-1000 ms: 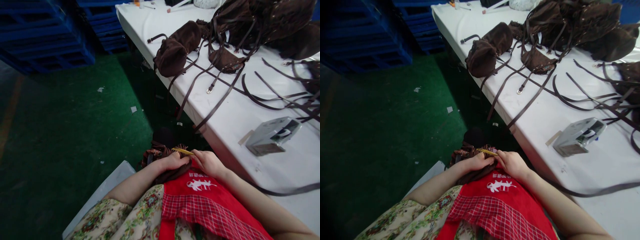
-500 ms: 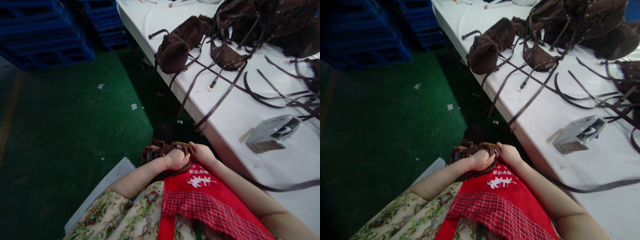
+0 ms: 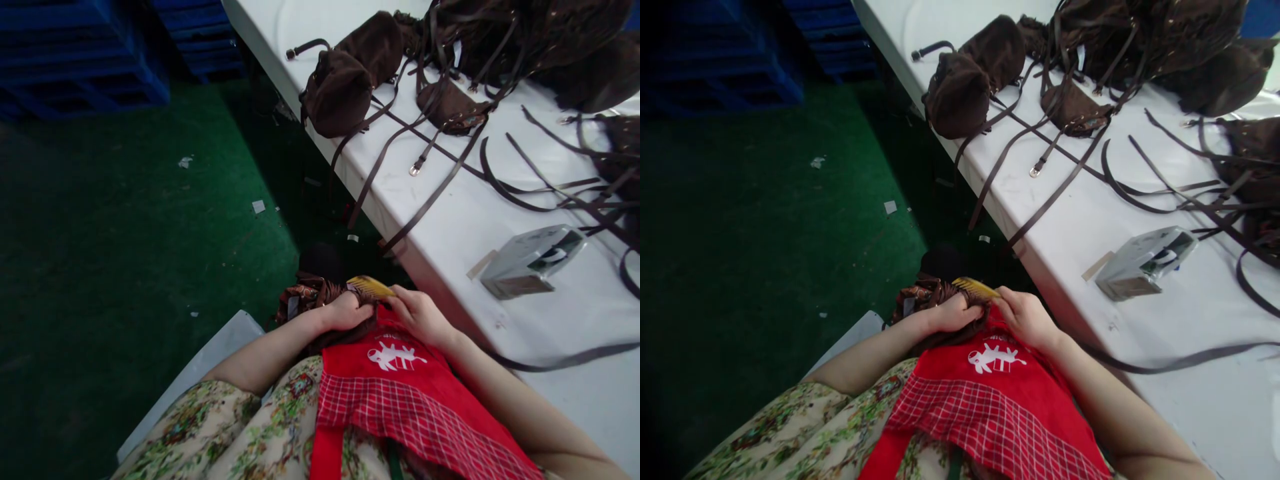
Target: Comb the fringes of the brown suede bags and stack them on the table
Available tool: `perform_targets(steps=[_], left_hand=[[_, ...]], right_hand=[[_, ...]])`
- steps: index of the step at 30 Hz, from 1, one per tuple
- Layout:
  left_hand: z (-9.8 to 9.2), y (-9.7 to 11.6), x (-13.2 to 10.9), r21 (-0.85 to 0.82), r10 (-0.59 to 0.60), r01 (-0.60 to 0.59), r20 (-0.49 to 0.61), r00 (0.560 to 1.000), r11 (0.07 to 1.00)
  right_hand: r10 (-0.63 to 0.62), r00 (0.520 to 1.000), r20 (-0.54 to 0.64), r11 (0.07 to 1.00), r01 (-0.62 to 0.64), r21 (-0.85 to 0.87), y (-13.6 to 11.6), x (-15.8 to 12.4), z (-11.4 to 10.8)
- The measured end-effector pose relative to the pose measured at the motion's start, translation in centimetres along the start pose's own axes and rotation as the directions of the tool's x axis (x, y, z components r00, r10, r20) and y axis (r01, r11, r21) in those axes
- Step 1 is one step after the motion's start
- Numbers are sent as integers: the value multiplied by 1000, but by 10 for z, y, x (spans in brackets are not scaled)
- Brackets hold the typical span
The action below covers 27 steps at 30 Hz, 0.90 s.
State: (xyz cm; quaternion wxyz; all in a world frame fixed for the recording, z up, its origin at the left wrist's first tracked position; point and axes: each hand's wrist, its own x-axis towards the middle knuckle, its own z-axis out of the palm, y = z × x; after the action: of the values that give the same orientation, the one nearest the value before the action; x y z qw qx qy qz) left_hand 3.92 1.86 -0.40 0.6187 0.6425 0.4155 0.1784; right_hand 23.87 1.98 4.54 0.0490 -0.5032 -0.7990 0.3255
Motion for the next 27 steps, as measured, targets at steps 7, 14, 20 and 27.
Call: perform_targets(steps=[7,14,20,27], left_hand=[[0,7,-8,305,2,-18,50,999,952],[1,14,-14,418,198,-203,54,979,886],[11,19,-15,591,279,-347,207,938,728],[9,27,-15,590,311,-313,107,944,745]], right_hand=[[29,979,204,927,50,-371,-1,11,15],[140,978,158,896,-57,-440,14,28,27],[408,911,61,892,-384,-237,61,44,25],[285,950,130,879,-313,360,48,60,21]])
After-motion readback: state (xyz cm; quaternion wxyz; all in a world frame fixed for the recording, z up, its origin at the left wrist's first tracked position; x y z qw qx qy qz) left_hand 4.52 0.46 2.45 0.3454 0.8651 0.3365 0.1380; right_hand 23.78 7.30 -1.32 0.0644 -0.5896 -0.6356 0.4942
